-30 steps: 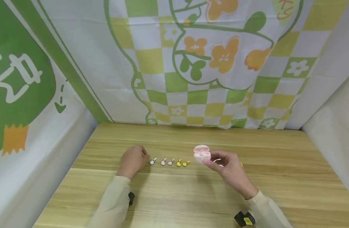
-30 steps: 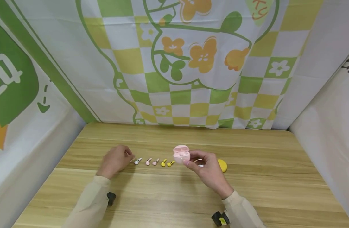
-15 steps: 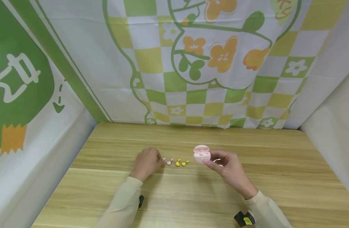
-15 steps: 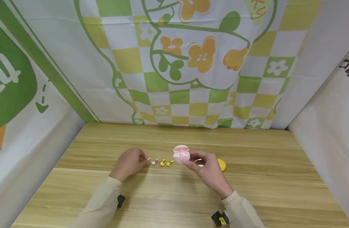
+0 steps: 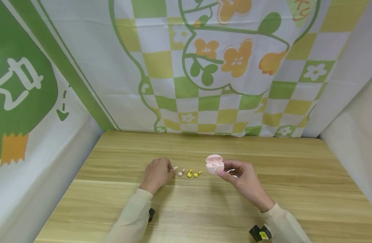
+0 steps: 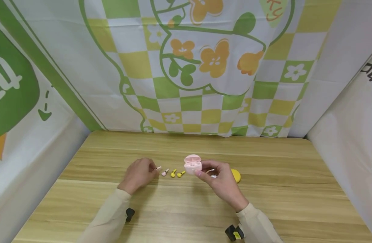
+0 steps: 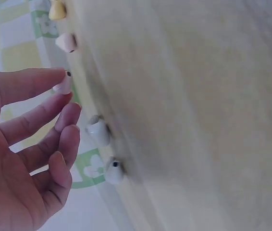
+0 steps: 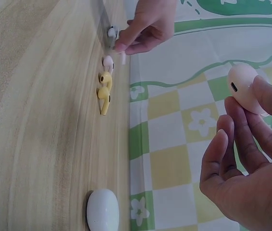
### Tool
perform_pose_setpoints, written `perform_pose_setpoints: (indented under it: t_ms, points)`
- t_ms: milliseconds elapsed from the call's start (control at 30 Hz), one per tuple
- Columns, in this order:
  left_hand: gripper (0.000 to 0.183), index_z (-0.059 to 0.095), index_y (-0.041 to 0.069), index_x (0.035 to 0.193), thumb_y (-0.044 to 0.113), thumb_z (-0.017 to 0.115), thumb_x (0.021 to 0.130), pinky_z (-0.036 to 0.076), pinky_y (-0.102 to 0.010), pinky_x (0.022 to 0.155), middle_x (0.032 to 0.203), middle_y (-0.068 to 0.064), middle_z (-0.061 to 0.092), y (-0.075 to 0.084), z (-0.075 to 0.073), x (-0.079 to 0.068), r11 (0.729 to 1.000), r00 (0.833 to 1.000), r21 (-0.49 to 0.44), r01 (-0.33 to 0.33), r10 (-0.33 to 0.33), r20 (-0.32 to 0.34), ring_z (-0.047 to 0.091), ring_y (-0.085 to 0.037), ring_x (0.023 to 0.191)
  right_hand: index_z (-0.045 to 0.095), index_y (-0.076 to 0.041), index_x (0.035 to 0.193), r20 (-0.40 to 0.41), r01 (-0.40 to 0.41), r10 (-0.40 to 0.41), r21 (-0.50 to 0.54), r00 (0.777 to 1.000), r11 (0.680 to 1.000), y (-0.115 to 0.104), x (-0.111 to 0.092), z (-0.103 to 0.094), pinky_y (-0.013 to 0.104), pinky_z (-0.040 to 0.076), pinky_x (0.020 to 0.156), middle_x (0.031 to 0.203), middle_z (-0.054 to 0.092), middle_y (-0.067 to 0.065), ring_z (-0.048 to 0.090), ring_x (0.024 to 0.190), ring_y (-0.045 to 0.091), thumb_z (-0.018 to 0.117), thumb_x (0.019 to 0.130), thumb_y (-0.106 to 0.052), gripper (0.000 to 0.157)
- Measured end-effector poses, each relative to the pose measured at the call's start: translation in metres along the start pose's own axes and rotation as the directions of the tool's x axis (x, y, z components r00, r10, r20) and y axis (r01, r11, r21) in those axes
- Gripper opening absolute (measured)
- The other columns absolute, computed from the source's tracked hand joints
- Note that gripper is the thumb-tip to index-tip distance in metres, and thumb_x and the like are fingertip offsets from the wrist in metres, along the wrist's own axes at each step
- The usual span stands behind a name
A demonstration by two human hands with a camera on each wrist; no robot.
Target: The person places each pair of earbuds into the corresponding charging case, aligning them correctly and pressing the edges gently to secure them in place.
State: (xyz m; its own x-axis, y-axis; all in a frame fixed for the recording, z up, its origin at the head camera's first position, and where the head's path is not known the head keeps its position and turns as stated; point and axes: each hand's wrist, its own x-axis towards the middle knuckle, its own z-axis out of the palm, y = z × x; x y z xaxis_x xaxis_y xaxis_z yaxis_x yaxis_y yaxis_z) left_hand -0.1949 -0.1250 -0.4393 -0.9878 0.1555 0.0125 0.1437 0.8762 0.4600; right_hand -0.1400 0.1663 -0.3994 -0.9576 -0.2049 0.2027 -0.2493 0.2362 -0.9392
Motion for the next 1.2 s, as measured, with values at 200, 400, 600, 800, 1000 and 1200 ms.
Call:
perform_pose_setpoints:
  t_ms: [200,400,600,800,1000,1200]
  points:
    - [0.01,0.072,0.007,0.094,0.017,0.074,0.092,0.051,-0.037,0.066,0.086,-0.001,0.069,0.01,-0.014,-0.004,0.995,0.998,-0.094,-0.019,0.013,-0.057,0.061,-0.017,0.074,0.074,-0.001,0.11,-0.004,0.0,0.0,0.003,1.0,1.0,0.0,0.0,-0.001,0.027,0.056,0.076,0.099,0.072,0.009,0.067,0.09,0.017,0.077,0.09,-0.005,0.021]
    - [0.009,0.072,0.007,0.097,0.015,0.073,0.093,0.052,-0.039,0.074,0.087,0.001,0.068,0.02,-0.025,-0.006,0.975,0.989,-0.201,-0.097,0.072,-0.126,0.063,-0.019,0.083,0.074,-0.001,0.11,-0.004,0.0,0.0,-0.001,1.0,1.0,0.0,0.0,-0.001,0.027,0.056,0.075,0.099,0.072,0.009,0.067,0.089,0.018,0.077,0.09,-0.005,0.021]
    - [0.012,0.071,0.005,0.105,0.012,0.072,0.095,0.051,-0.039,0.077,0.092,-0.001,0.067,0.031,-0.034,-0.011,0.933,0.965,-0.285,-0.222,0.169,-0.198,0.063,-0.024,0.09,0.074,-0.001,0.112,-0.004,-0.011,0.011,-0.002,1.0,1.0,-0.001,0.001,0.0,0.027,0.056,0.075,0.099,0.072,0.009,0.067,0.089,0.018,0.076,0.09,-0.005,0.022]
    - [0.017,0.069,0.002,0.112,0.008,0.07,0.096,0.052,-0.039,0.08,0.096,-0.003,0.066,0.042,-0.041,-0.014,0.883,0.941,-0.348,-0.315,0.245,-0.232,0.061,-0.019,0.09,0.074,-0.001,0.112,-0.004,-0.015,0.015,0.0,1.0,1.0,-0.003,0.001,0.001,0.027,0.056,0.075,0.098,0.072,0.009,0.067,0.089,0.019,0.076,0.09,-0.005,0.022]
    - [0.016,0.069,0.002,0.112,0.007,0.069,0.097,0.053,-0.04,0.082,0.098,-0.004,0.067,0.052,-0.045,-0.017,0.844,0.935,-0.411,-0.344,0.268,-0.231,0.062,-0.018,0.092,0.074,0.001,0.112,-0.012,-0.01,0.01,0.008,1.0,1.0,-0.005,0.001,0.003,0.026,0.056,0.074,0.097,0.071,0.01,0.068,0.087,0.02,0.076,0.09,-0.004,0.022]
    - [0.016,0.069,0.001,0.112,0.006,0.068,0.097,0.054,-0.04,0.083,0.099,-0.004,0.068,0.062,-0.047,-0.02,0.778,0.928,-0.507,-0.37,0.293,-0.228,0.063,-0.018,0.093,0.073,0.003,0.113,-0.014,-0.015,0.016,0.03,1.0,0.999,-0.007,0.001,0.005,0.026,0.056,0.074,0.097,0.071,0.013,0.068,0.086,0.019,0.076,0.09,-0.005,0.024]
